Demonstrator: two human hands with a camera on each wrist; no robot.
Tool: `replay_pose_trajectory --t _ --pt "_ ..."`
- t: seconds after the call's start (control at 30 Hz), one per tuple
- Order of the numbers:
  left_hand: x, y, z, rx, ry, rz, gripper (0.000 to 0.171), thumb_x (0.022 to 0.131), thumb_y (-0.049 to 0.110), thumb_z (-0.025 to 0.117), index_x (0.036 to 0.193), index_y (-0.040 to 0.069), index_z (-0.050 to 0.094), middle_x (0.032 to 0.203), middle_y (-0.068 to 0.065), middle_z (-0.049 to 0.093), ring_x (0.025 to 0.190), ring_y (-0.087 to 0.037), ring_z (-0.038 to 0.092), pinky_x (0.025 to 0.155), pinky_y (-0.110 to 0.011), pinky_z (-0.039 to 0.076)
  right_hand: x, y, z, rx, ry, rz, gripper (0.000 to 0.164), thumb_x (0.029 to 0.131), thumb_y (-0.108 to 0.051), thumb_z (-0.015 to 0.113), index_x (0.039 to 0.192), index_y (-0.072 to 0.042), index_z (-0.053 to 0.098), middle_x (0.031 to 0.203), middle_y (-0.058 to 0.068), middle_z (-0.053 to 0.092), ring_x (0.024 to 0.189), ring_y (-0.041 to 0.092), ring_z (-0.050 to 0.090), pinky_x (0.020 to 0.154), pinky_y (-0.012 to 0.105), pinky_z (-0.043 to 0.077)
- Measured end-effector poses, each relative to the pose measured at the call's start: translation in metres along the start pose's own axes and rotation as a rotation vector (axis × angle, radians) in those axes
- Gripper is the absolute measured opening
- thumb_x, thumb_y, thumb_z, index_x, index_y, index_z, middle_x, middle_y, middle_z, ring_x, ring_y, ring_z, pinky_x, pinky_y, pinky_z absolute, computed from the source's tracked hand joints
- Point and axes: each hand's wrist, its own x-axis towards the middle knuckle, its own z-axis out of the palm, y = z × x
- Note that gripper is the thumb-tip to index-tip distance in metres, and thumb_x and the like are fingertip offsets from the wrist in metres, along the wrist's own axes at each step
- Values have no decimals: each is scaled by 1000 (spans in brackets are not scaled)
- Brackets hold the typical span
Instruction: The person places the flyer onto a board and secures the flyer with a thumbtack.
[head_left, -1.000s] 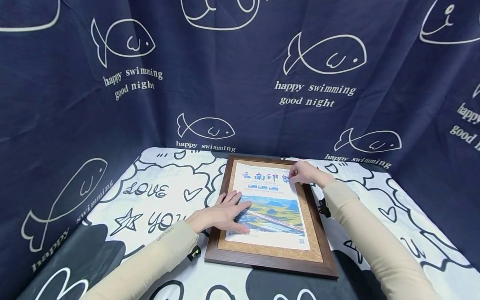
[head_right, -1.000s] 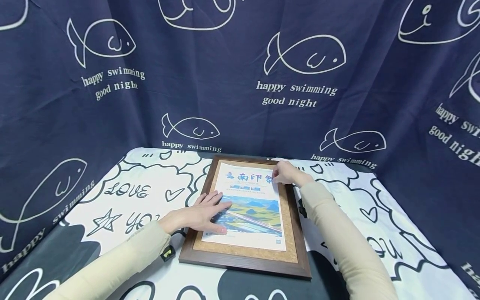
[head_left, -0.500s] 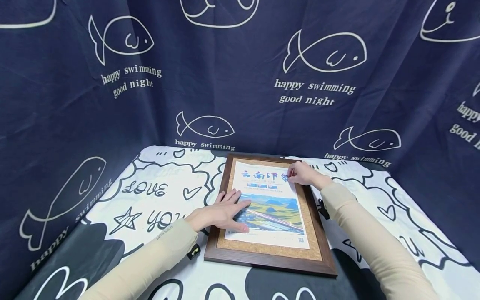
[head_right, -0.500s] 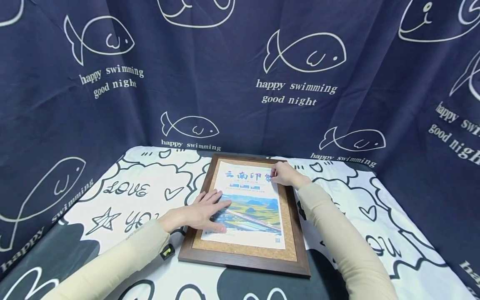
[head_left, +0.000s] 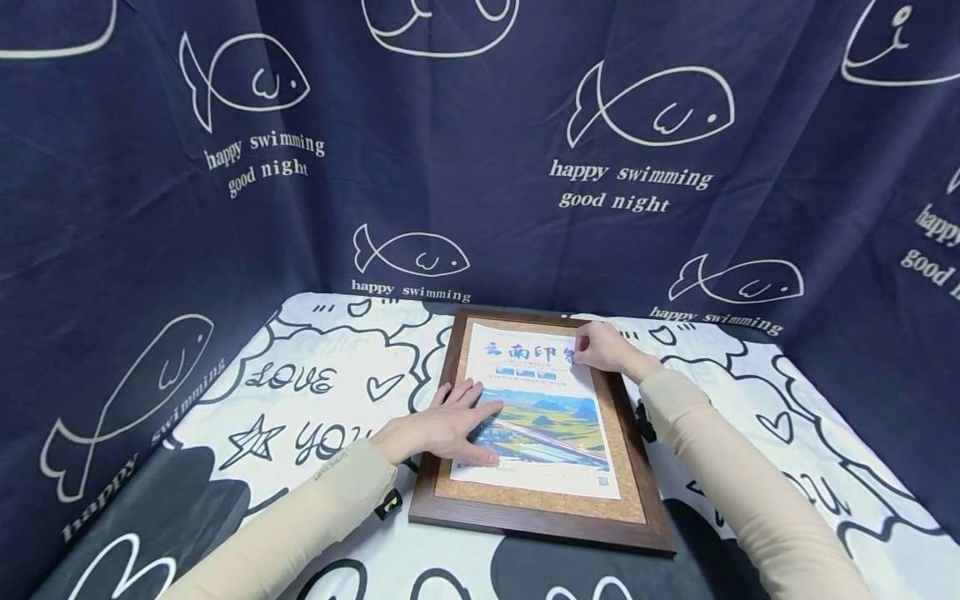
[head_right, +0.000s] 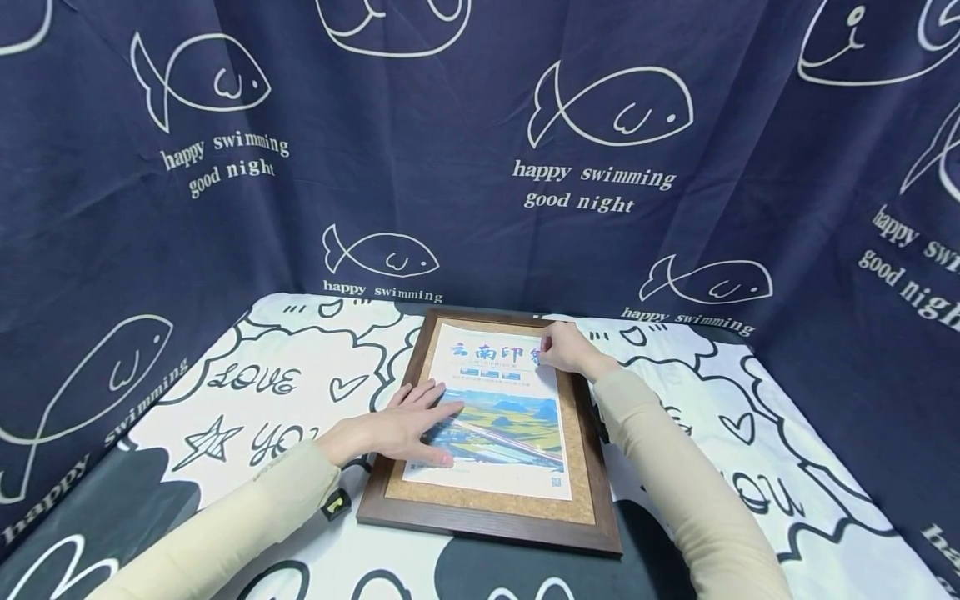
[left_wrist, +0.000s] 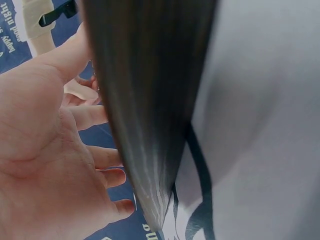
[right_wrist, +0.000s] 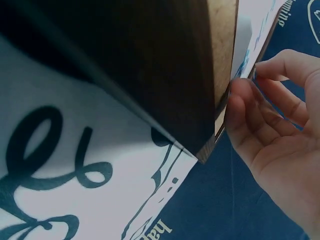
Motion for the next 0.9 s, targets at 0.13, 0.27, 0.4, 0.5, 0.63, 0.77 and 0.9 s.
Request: replay_pose_trajectory --t 0.13,0.27,0.4,0.5,0.63,0.77,0.9 --pt "1 -1 0 12 2 -3 87 84 65 59 154 27 25 164 -11 7 153 -27 -1 122 -53 -2 -1 -4 -3 58 1 51 14 80 -7 68 69 -5 60 58 5 60 48 11 52 49 23 41" --pt "1 -1 0 13 0 -5 87 84 65 59 154 27 25 164 -11 6 153 -27 -1 122 -53 -2 -3 -6 -5 91 8 47 15 83 -7 69 71 -4 60 60 5 60 46 10 53 48 23 43" --pt "-1 0 0 7 -2 -2 86 84 64 59 154 27 25 164 -11 6 153 -27 -2 122 -53 -2 -4 -6 -5 113 -1 45 11 85 -5 68 74 -3 64 64 6 61 48 10 53 49 23 45" --pt "-2 0 0 10 0 2 86 85 64 59 154 27 25 164 -12 7 153 -28 -1 121 -54 -2 -5 -4 -4 129 -14 58 9 84 -4 67 76 -2 64 66 6 62 49 10 53 50 23 45" --pt "-2 0 0 14 6 7 85 85 64 59 154 26 26 164 -13 8 152 -29 0 121 -55 0 -6 -3 -2 150 -16 64 6 82 -2 66 78 -1 62 68 6 62 51 9 53 50 23 46" --pt "-1 0 0 18 9 8 85 85 64 59 154 26 26 163 -13 9 152 -29 1 121 -55 0 -6 -3 -2 142 -2 54 3 81 0 65 81 -1 62 71 7 63 54 10 53 51 24 47" --pt "-1 0 0 17 8 7 85 85 65 58 154 26 26 164 -13 9 152 -29 1 121 -54 0 -6 -4 -2 109 5 42 5 80 1 64 83 0 67 73 9 66 59 13 54 54 24 45"
